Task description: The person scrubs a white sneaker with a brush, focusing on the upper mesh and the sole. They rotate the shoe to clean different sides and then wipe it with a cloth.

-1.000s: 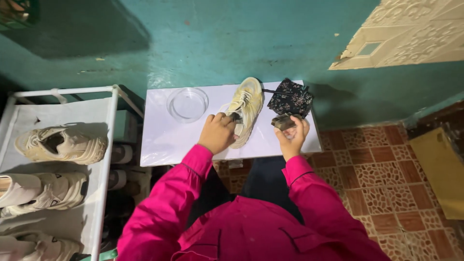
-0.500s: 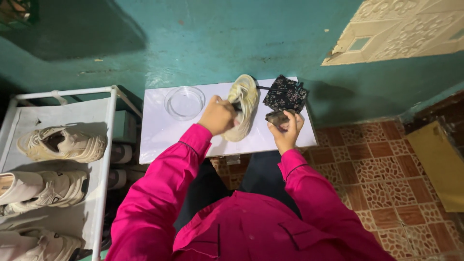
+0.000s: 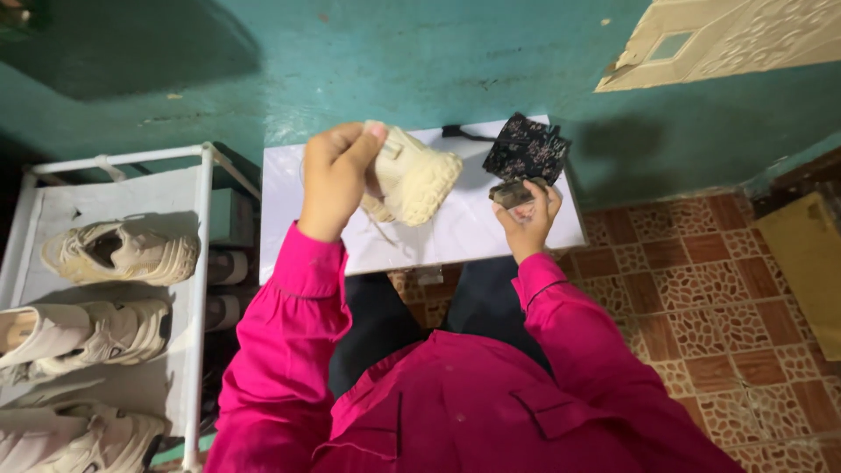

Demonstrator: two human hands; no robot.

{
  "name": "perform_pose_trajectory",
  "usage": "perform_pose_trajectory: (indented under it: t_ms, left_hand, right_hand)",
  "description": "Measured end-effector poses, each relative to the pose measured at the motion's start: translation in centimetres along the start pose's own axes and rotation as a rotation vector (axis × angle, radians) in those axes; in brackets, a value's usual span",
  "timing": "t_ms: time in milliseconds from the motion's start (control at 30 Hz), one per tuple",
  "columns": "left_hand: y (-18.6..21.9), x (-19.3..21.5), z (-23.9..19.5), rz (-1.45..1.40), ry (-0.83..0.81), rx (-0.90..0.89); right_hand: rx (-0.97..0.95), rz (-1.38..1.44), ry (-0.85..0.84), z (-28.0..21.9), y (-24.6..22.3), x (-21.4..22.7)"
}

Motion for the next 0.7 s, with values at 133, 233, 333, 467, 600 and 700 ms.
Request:
perform_pose_trajectory:
  t_ms: [133, 233, 333, 467, 600, 700]
  left_hand:
    - [-2.1, 2.1, -3.1, 0.191, 0.094, -0.008]
    - [-1.2, 1.7, -6.2, 0.365, 0.164, -0.013]
    - [-1.6, 1.1, -7.5, 0.45, 0.256, -0.049]
    - [-5.6, -1.5, -4.9, 0.638, 0.248, 0.029]
    - [-11.5, -5.7, -0.9, 0.701, 0.177, 0.1]
    - [-17.0, -10.2, 2.1, 0.704, 0.043, 0.126]
  right_hand:
    - [-0.01, -0.021, 0.014, 0.1, 0.1, 0.0]
    - [-0.022, 0.004, -0.013, 0.2, -0.2, -0.1]
    - [-0.054, 0.019, -0.041, -0.1, -0.8, -0.1]
    - [-0.075, 0.053, -0.06, 0.0, -0.6, -0.1]
    - [-0.047, 0.066, -0.045, 0.2, -0.1, 0.1]
    - [-0.05, 0.143, -0.042, 0.2, -0.7, -0.3]
Point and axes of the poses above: each hand's wrist, its own z-axis towards the middle knuckle, its own x-axis out of the back of the hand, y = z × x, the point moved 10 cm from there along z, towards the middle knuckle, and after that the axes turned 15 degrees about -y, right-handed, at the moved point
